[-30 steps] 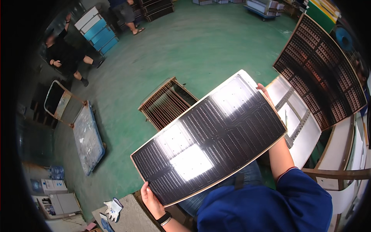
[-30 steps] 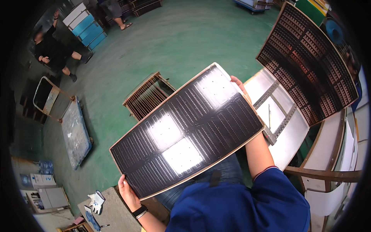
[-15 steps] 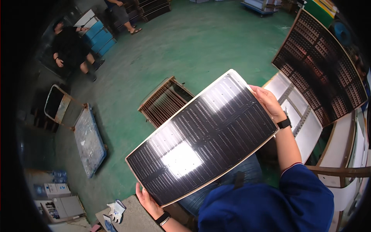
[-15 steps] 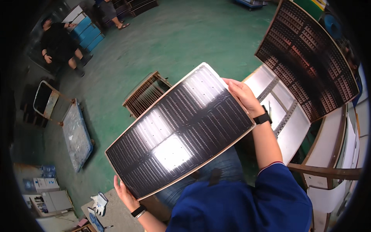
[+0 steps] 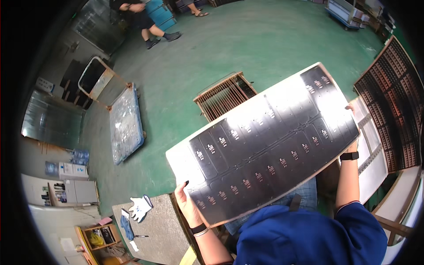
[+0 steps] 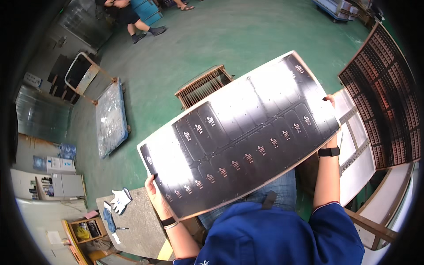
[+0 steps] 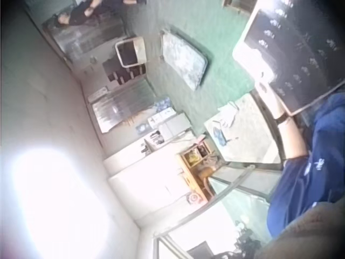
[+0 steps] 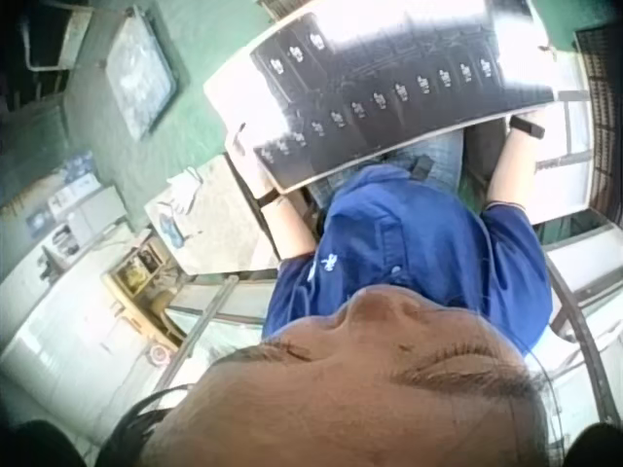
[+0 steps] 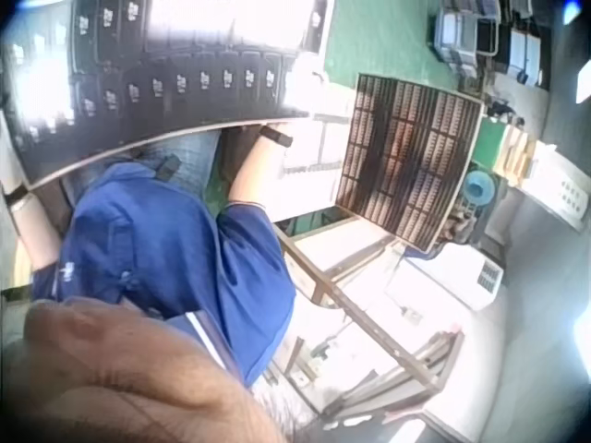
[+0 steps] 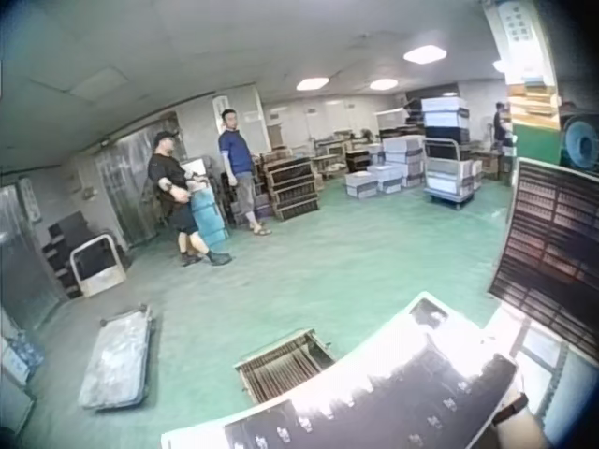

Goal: Inspecting flat solar or circuit panels and placing them into a vertical storage rack.

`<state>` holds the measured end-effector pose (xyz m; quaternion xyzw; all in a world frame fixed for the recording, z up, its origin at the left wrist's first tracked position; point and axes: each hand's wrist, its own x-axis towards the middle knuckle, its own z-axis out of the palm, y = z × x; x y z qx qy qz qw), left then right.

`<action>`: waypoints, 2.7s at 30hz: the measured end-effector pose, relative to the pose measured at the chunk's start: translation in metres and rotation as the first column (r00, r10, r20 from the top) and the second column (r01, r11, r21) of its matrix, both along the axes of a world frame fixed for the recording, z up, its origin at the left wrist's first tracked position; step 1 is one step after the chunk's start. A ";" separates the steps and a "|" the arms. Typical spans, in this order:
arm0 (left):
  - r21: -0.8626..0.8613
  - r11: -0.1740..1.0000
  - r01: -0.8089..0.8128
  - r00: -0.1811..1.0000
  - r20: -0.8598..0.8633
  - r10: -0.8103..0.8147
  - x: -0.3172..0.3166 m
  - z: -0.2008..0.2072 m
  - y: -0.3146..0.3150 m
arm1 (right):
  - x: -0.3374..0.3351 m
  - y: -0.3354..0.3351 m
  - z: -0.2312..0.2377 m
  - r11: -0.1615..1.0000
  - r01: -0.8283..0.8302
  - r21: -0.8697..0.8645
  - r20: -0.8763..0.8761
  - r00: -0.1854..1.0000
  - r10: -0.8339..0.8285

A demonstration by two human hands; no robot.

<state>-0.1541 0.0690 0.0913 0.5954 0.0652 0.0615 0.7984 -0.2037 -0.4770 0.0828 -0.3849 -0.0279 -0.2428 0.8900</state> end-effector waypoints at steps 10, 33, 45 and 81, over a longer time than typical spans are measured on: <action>-0.351 0.936 0.024 0.997 -0.063 -0.050 -0.004 0.006 -0.022 | 0.012 0.016 0.000 0.962 0.056 0.267 0.029 0.997 -0.066; -0.310 0.726 0.614 0.547 -0.496 -0.674 0.021 -0.027 -0.147 | 0.088 0.125 0.021 0.835 0.074 -0.545 -0.335 0.894 -0.297; -0.432 0.626 0.649 0.759 0.420 -0.497 0.016 0.149 -0.172 | 0.203 0.087 -0.129 0.163 -0.010 -0.987 -0.093 0.852 -0.515; 0.999 -0.026 0.019 0.978 -0.013 0.209 0.123 0.153 0.055 | 0.249 0.089 -0.211 0.064 -0.393 -0.917 -0.364 0.763 -0.534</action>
